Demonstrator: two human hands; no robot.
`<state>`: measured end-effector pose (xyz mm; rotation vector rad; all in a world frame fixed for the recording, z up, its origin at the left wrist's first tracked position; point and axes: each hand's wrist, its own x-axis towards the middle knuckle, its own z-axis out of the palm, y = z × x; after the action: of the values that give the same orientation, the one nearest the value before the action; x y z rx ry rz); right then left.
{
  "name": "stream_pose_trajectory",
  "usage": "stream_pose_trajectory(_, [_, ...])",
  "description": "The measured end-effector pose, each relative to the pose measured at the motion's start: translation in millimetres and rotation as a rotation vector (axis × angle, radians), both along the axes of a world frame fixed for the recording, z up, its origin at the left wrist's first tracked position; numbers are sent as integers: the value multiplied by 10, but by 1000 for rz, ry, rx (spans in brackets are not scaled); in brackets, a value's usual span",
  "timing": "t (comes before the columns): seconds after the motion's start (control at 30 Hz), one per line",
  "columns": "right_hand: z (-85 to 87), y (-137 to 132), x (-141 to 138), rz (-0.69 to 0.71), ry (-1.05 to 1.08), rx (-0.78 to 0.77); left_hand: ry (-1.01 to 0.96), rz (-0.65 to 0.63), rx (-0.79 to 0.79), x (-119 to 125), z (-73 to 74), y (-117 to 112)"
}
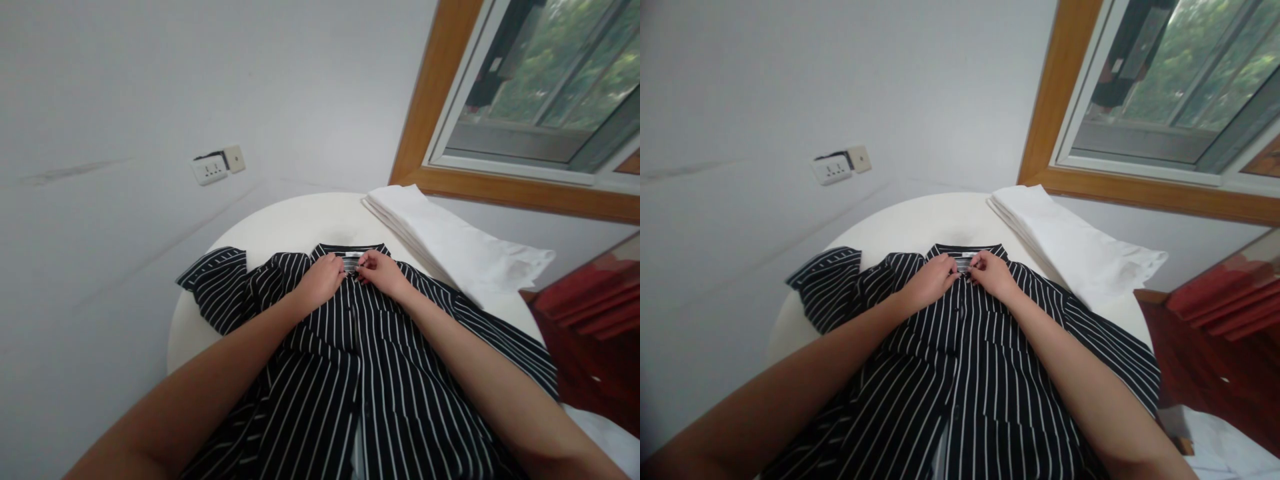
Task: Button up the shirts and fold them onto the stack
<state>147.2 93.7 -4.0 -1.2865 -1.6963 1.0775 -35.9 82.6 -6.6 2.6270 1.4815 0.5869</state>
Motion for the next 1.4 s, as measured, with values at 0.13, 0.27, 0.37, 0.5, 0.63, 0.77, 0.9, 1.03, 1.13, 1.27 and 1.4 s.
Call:
stream_pose_trajectory(0.13, [12,12,-24,18,192,37,65,26,63,23,0,-16])
stream_pose_trajectory(0.27, [-82,-16,-79,71,166,112,-45,31,46,3,-22,25])
stream_pose_trajectory(0.37, [-189,-28,-105,58,77,157,-230,21,-59,-25,-32,68])
stream_pose_trajectory(0.5, [-266,-14,-98,43,20,211,-415,25,-164,-29,-39,94])
stream_pose_trajectory(0.63, [-293,16,-86,42,-29,239,-451,14,-182,-7,-53,93])
stream_pose_trajectory(0.77, [-291,17,-91,48,-47,241,-427,-2,-177,1,-60,99])
stream_pose_trajectory(0.9, [-265,-10,-93,68,-54,261,-373,-2,-153,1,-58,114])
stream_pose_trajectory(1.03, [-230,-41,-96,96,-81,295,-323,8,-118,1,-70,129])
stream_pose_trajectory(1.13, [-191,-71,-109,106,-99,352,-318,30,-126,6,-81,138])
stream_pose_trajectory(1.27, [-144,-116,-130,89,-134,450,-292,68,-132,20,-77,143])
stream_pose_trajectory(1.4, [-161,-123,-125,63,-62,403,-278,76,-140,22,-67,145])
